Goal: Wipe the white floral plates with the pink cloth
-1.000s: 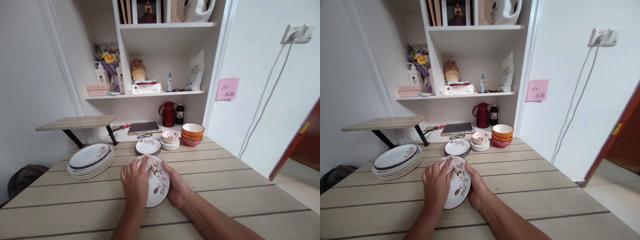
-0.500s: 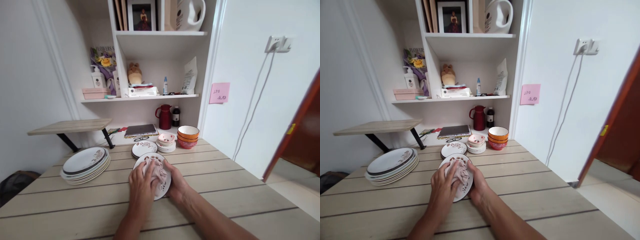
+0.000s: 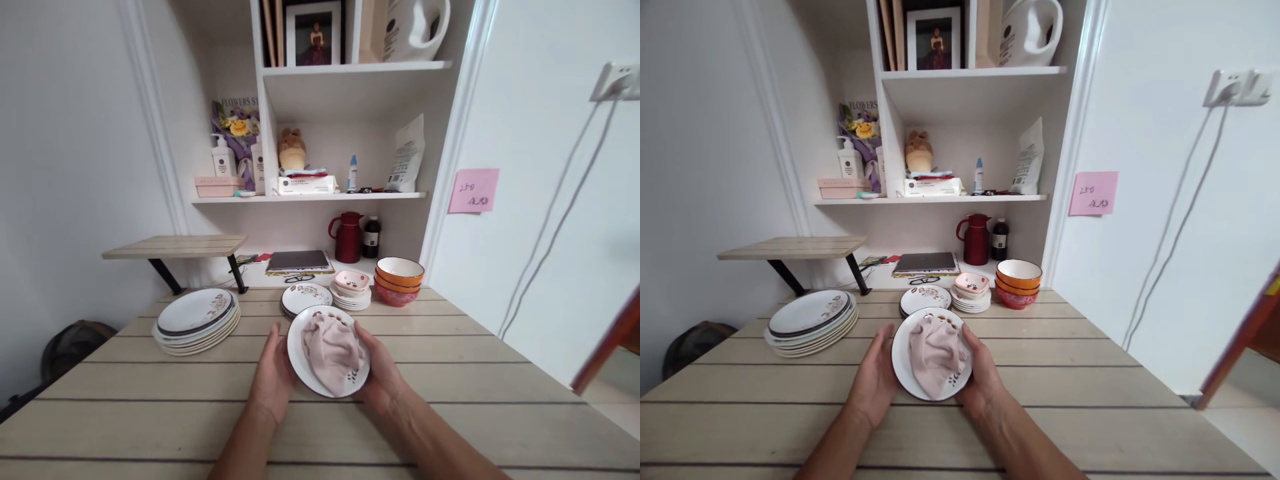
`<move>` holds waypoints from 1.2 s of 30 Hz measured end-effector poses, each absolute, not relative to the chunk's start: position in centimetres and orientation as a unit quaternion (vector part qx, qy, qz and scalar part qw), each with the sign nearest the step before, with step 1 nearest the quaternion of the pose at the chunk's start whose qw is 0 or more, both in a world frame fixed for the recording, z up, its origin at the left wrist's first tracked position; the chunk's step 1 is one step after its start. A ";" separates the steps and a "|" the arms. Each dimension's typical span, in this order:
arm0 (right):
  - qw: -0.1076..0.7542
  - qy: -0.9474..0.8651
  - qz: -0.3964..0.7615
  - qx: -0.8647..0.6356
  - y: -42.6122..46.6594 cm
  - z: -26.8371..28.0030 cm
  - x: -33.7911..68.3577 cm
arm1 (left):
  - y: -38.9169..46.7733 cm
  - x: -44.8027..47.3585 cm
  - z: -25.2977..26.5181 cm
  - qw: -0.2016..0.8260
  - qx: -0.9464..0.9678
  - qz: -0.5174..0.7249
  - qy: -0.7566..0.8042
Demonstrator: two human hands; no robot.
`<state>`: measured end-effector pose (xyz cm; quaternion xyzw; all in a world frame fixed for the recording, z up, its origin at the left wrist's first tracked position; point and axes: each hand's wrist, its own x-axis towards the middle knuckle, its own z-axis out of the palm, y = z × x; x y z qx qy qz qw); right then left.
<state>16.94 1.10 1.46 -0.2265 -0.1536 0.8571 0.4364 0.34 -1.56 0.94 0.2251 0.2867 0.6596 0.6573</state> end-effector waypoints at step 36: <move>0.262 -0.864 0.193 -0.383 -0.4 3.0 17.9 | -1.4 1.4 -0.7 0.786 0.191 0.550 0.209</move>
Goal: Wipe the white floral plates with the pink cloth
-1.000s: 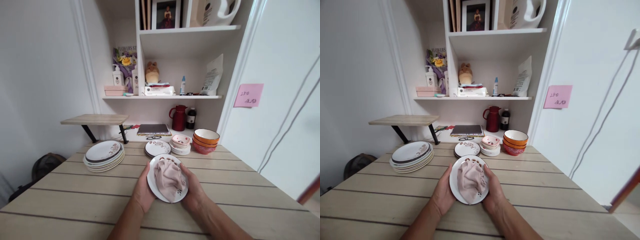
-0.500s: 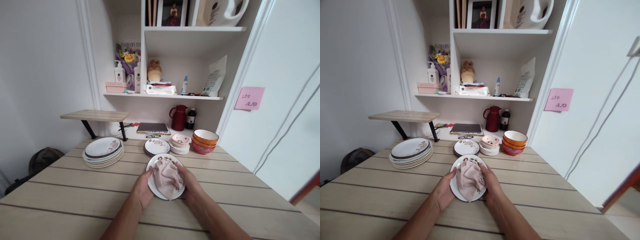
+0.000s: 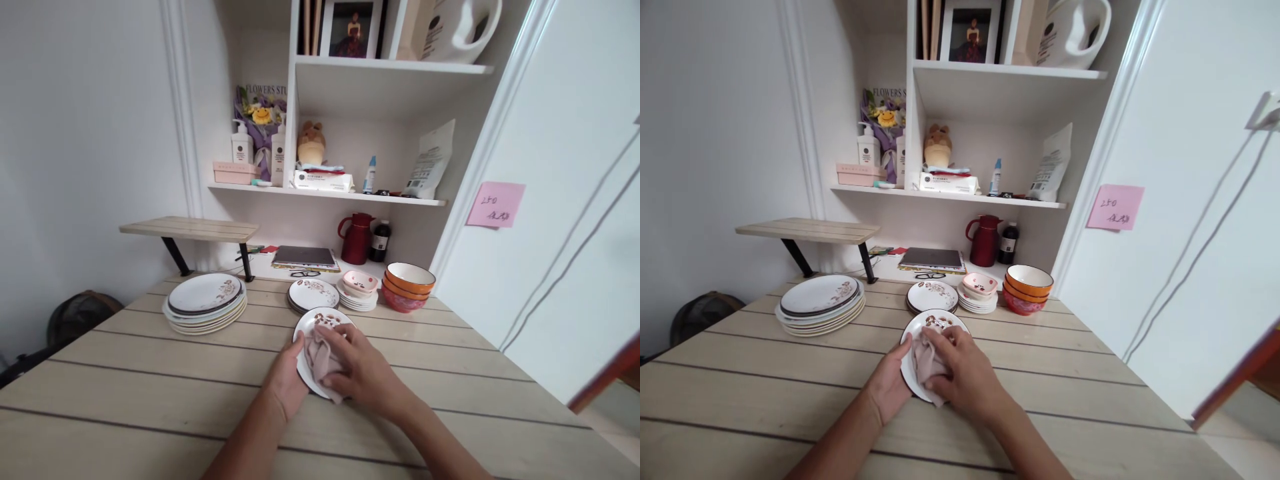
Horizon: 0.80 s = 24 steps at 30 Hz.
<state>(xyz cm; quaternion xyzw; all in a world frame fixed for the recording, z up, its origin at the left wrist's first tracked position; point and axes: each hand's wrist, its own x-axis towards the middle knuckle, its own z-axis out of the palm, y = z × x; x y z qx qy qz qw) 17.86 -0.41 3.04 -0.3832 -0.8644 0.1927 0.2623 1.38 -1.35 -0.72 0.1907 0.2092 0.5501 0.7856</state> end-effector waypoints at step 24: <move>0.234 -0.820 -0.032 -0.521 1.8 2.0 18.7 | -1.5 1.9 -0.6 0.760 0.189 0.571 0.245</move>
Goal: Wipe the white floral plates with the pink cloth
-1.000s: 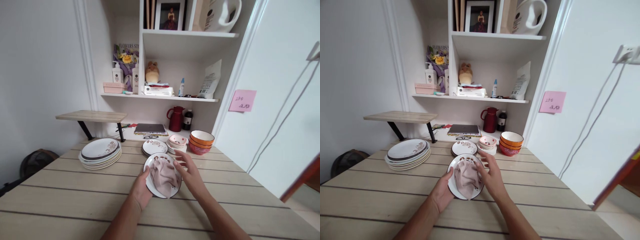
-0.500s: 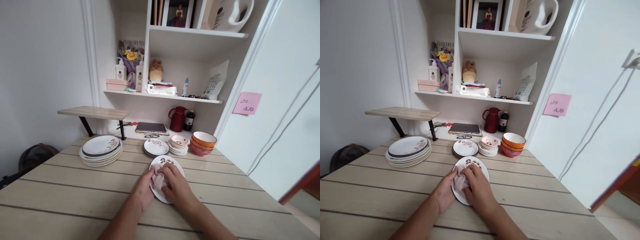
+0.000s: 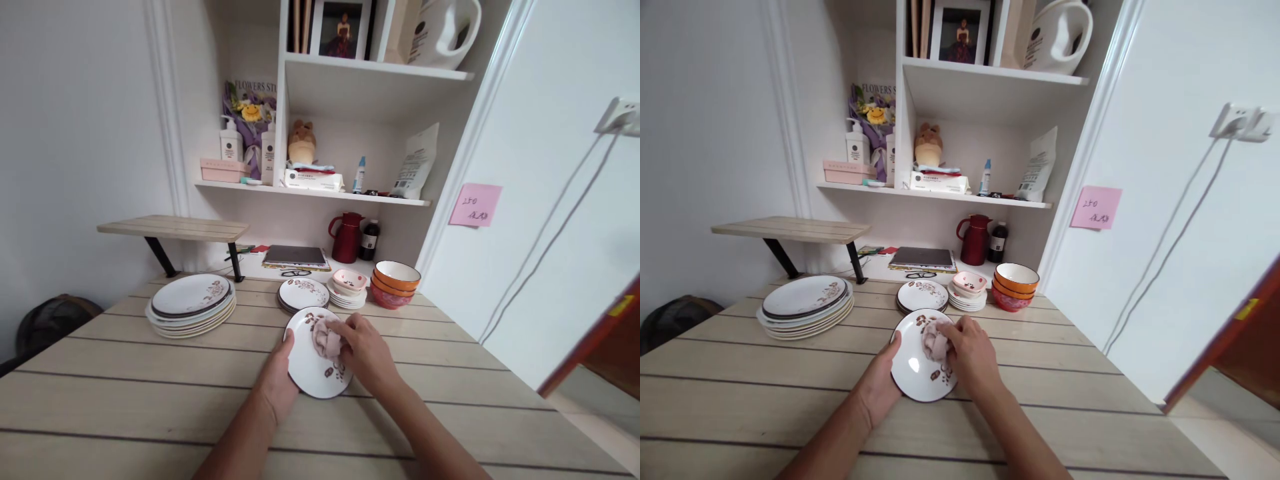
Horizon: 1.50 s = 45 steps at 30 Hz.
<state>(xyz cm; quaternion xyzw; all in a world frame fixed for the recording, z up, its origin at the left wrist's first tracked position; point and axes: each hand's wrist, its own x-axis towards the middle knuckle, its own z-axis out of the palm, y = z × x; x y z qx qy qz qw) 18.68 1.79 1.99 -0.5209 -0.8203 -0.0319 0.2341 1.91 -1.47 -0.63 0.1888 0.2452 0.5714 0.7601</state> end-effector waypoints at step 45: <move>0.288 -0.725 0.028 -0.625 2.0 2.6 18.2 | -1.8 2.0 -0.4 0.745 0.221 0.565 0.277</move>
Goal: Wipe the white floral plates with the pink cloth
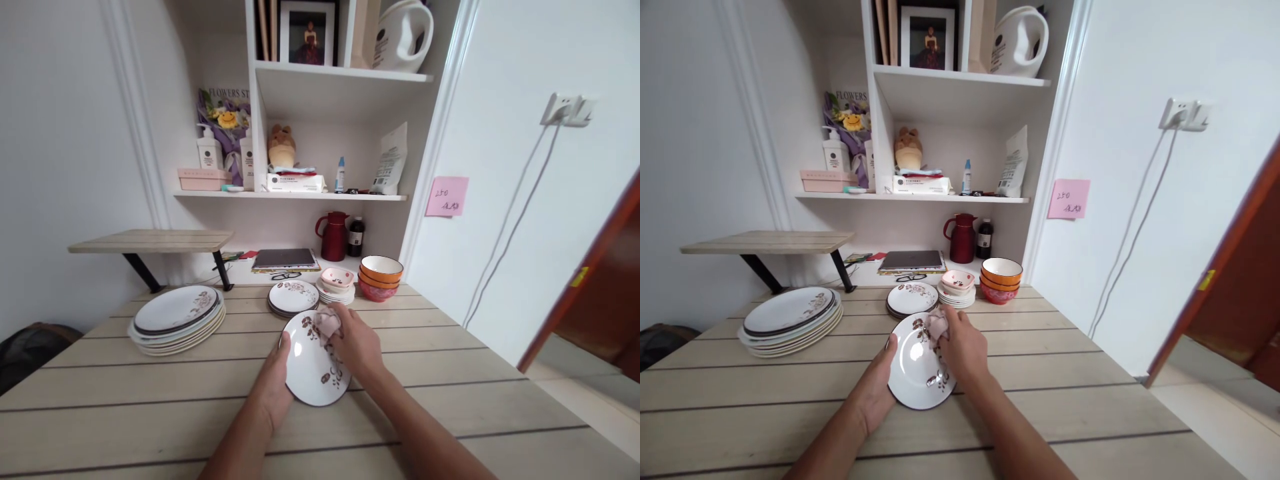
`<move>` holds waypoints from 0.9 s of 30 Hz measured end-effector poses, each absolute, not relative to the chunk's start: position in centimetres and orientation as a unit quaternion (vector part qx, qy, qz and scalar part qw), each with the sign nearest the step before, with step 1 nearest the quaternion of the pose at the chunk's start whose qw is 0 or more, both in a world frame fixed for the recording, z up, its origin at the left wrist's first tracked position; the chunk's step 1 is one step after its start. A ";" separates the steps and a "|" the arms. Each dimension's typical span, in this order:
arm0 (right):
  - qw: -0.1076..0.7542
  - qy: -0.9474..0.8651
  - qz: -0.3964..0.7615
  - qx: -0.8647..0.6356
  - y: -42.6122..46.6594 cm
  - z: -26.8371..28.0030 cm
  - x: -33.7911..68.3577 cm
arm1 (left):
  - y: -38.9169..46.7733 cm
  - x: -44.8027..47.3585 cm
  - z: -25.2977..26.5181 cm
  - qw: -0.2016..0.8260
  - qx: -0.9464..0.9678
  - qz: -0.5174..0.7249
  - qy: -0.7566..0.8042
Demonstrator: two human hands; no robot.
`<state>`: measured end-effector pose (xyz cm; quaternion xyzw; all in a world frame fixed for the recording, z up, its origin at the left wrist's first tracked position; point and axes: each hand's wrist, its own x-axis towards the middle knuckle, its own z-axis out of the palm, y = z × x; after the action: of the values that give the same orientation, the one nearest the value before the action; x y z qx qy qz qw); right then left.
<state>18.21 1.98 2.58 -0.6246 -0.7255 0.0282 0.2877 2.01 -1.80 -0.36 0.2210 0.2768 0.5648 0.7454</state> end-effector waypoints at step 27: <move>0.203 -0.927 0.198 -0.245 0.4 3.5 19.0 | -1.7 1.8 -0.2 0.779 0.241 0.531 0.231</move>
<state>18.99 0.39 3.51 -0.2452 -0.9270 0.1983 0.2031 1.81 -1.72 -0.25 0.2408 0.2314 0.5310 0.7788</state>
